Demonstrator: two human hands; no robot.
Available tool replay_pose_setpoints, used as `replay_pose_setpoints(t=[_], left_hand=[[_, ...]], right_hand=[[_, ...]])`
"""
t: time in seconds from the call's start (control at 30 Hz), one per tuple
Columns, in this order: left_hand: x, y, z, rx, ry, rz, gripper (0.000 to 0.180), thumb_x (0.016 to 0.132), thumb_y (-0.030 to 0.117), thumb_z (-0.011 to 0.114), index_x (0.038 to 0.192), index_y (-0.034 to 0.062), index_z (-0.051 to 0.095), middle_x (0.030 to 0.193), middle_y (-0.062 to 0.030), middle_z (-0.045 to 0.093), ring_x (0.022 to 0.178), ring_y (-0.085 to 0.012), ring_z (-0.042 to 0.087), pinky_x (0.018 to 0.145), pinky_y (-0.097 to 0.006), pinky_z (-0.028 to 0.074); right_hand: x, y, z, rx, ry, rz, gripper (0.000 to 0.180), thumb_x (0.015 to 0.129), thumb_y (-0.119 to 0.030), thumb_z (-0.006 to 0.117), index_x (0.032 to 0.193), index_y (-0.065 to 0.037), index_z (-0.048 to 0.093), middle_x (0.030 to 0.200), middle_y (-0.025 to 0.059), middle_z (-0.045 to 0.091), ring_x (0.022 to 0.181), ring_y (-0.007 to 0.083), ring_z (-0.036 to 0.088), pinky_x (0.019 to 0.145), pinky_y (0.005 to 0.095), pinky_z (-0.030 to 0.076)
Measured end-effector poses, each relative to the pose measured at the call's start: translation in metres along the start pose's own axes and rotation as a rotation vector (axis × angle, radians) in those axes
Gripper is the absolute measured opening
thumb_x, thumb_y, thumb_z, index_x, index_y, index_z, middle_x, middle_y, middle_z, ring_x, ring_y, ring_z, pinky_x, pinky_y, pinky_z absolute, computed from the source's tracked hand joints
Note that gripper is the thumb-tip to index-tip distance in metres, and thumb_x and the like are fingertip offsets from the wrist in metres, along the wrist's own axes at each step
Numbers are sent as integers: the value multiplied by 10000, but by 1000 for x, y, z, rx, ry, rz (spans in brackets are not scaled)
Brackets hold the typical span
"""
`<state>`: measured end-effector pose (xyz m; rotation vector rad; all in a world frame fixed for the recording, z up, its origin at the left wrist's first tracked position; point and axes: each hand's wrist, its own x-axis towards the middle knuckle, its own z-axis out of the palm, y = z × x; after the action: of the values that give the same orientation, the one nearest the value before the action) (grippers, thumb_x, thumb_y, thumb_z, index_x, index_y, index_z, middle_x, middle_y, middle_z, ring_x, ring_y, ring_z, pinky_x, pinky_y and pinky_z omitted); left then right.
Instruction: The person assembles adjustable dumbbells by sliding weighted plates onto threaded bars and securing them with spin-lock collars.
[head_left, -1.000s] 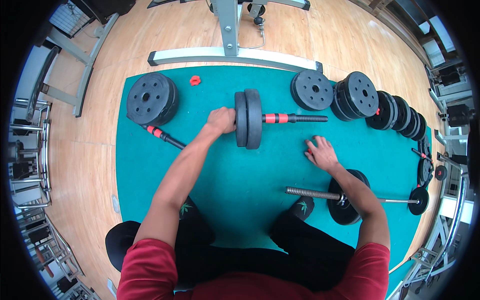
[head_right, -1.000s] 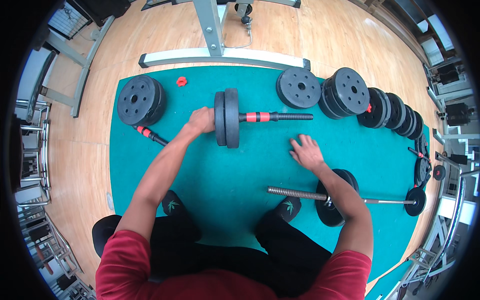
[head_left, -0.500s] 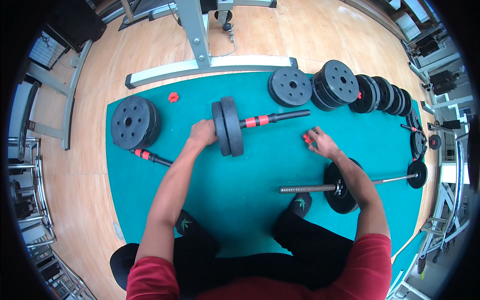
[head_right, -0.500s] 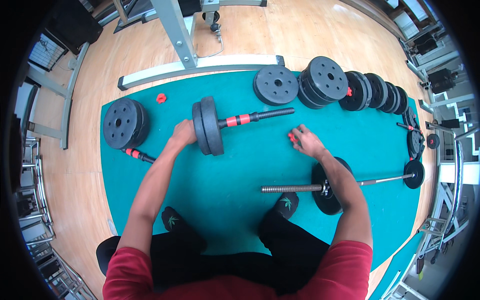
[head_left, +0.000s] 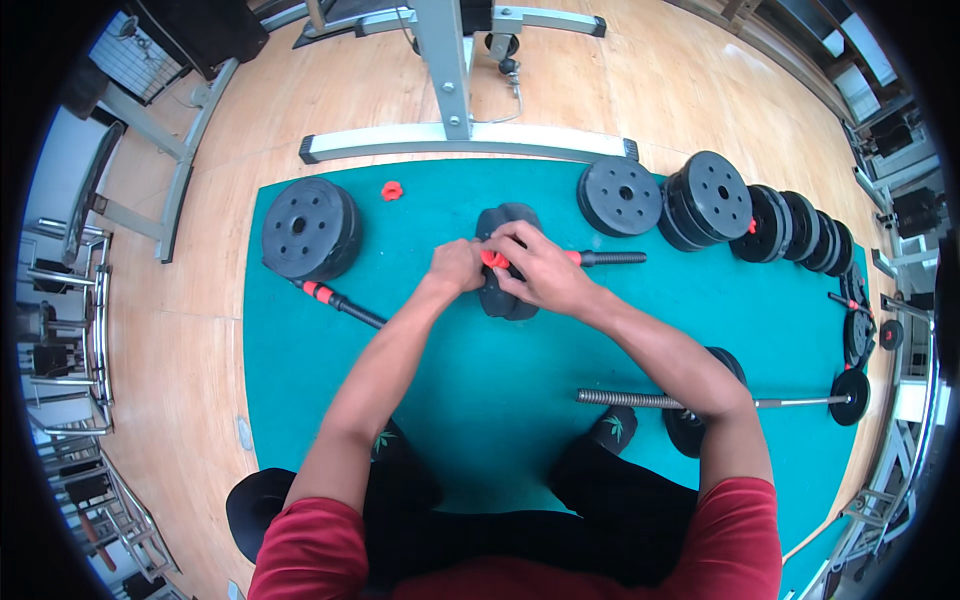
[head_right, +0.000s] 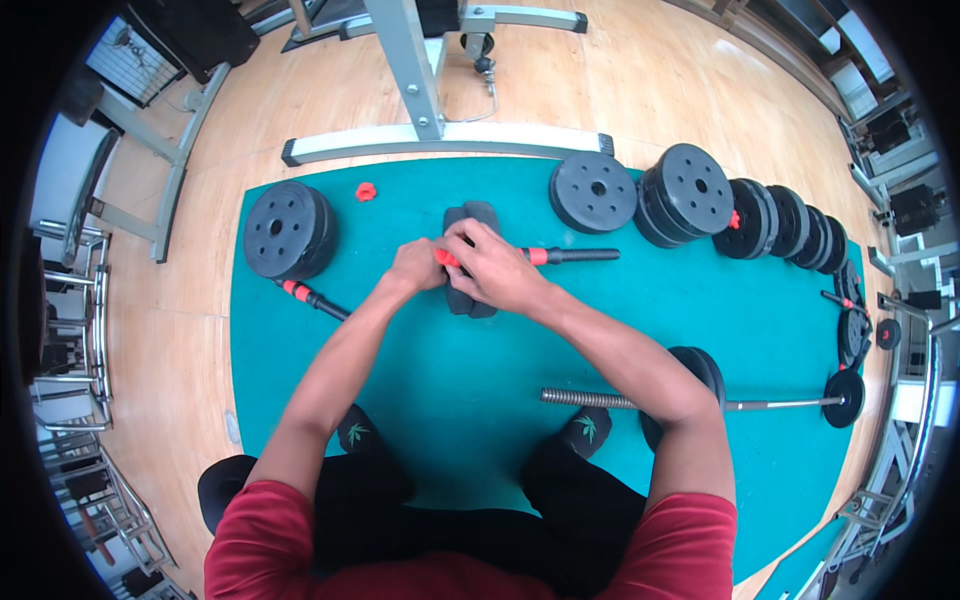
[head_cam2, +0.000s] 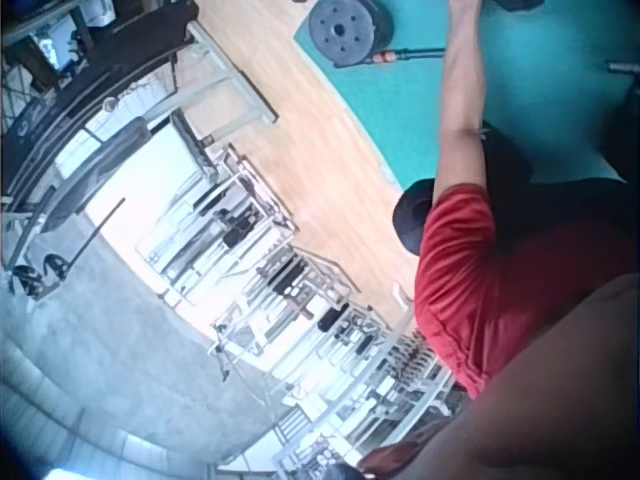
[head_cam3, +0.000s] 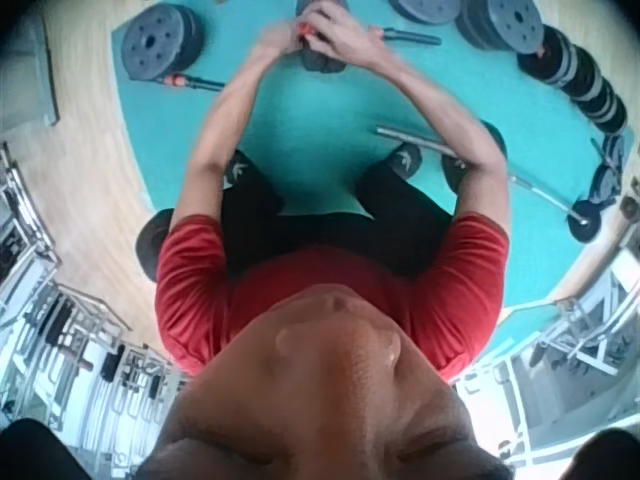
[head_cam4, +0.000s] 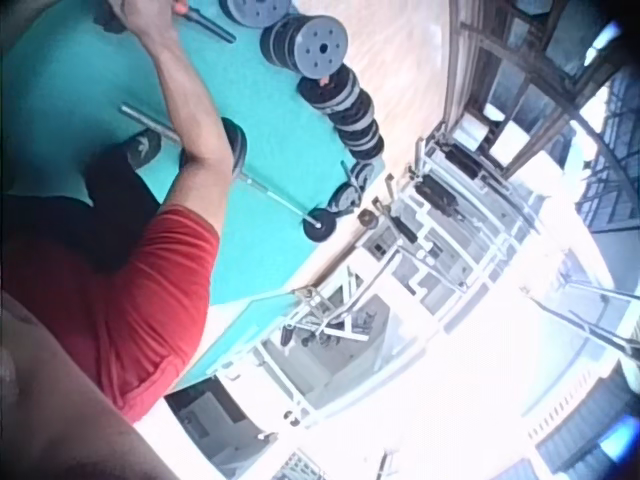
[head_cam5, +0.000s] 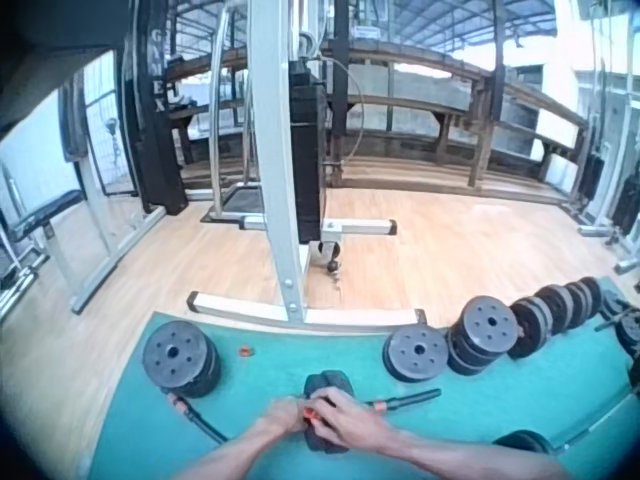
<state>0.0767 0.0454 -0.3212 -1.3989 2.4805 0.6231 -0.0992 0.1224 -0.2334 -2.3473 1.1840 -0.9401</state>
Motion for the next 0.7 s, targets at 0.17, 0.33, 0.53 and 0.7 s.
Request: replay_pose_setpoints(t=[0.17, 0.33, 0.53, 0.7], left_hand=[[-3, 3, -12, -57, -92, 110, 413, 788, 247, 654, 1153, 61, 611, 1050, -195, 698, 999, -384, 659, 844, -489, 539], [-9, -17, -6, -309, 48, 181, 508, 850, 327, 555, 1275, 62, 472, 1185, -256, 620, 1022, -446, 614, 885, -510, 492], [-35, -33, 0, -567, 281, 281, 701, 899, 346, 597, 1415, 81, 203, 1199, -215, 573, 1075, -393, 596, 873, -518, 452], [-57, -26, 4, -287, 424, 354, 741, 871, 275, 666, 1449, 40, 267, 1222, -186, 546, 1068, -367, 570, 875, -470, 400]], right_hand=[[-9, 21, 18, -37, 18, -26, 390, 810, -65, 696, 1183, -35, 589, 1170, 145, 551, 1167, 340, 545, 978, 440, 468], [-3, 26, 29, -51, 39, -41, 398, 812, -97, 699, 1190, -59, 578, 1157, 136, 554, 1193, 332, 537, 1101, 534, 371], [2, 13, 49, -297, 46, -31, 467, 814, -127, 707, 1242, -53, 535, 1150, 104, 555, 1238, 351, 514, 1071, 738, 234], [10, -3, 53, -304, -61, 117, 736, 829, -109, 691, 1474, -70, 341, 1153, 143, 610, 1290, 375, 474, 1086, 695, 241]])
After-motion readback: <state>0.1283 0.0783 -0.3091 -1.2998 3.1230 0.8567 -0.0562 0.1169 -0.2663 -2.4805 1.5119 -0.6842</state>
